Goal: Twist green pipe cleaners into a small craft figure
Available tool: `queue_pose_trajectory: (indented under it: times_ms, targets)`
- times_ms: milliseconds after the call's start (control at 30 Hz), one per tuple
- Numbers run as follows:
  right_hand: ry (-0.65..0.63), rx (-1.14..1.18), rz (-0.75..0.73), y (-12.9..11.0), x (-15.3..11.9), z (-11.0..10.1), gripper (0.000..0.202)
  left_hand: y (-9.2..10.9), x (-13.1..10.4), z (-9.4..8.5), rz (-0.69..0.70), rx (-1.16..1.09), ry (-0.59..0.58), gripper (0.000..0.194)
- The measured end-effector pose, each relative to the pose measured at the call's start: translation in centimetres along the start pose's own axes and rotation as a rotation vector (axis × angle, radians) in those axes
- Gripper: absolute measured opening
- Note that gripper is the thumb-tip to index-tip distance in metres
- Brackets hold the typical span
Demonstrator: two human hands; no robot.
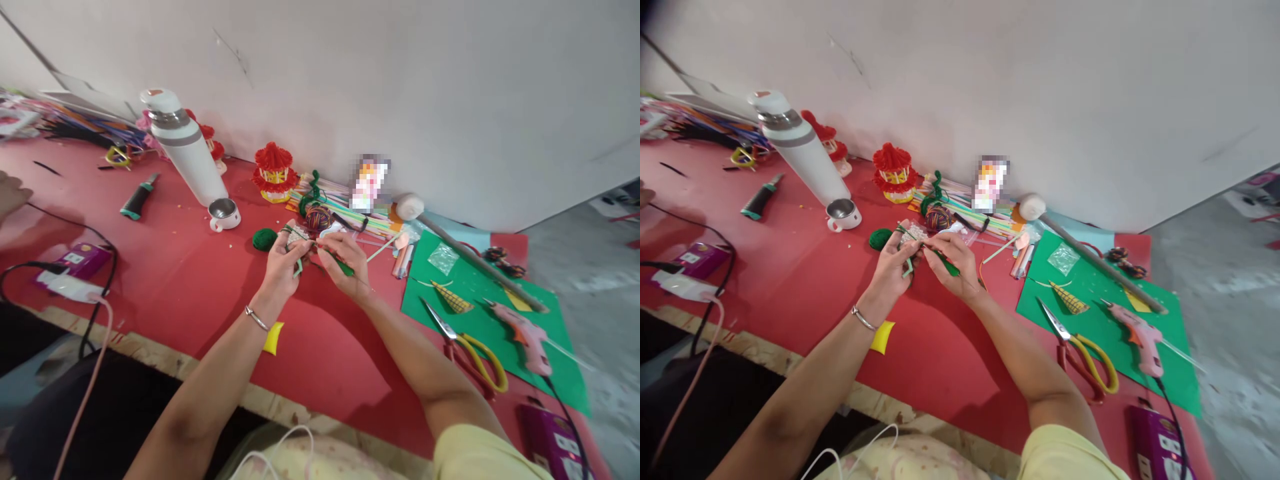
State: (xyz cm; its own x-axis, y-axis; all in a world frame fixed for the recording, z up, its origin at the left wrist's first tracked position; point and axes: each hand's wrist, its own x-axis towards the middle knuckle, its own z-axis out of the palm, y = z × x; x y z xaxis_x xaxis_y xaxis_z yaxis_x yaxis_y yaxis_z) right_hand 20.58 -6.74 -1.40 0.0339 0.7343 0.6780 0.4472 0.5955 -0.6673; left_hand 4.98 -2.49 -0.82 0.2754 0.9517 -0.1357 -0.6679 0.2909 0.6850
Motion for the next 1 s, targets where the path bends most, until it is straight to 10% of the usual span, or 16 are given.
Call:
queue_pose_trajectory:
  times_ms: [333, 633, 1000]
  targets:
    - [-0.06, -0.091, -0.117, 1.1, -0.4, 0.2, 0.03, 0.0, 0.4, -0.2, 0.057, 0.048, 0.008, 0.104]
    - [0.092, 0.283, 0.374, 0.1, 0.2, 0.6, 0.028, -0.3, 0.5, -0.5, 0.092, 0.096, -0.007, 0.117]
    - [0.015, 0.702, 0.58, 2.9, 0.4, -0.5, 0.032, 0.0, 0.3, -0.5, 0.074, 0.104, -0.016, 0.106]
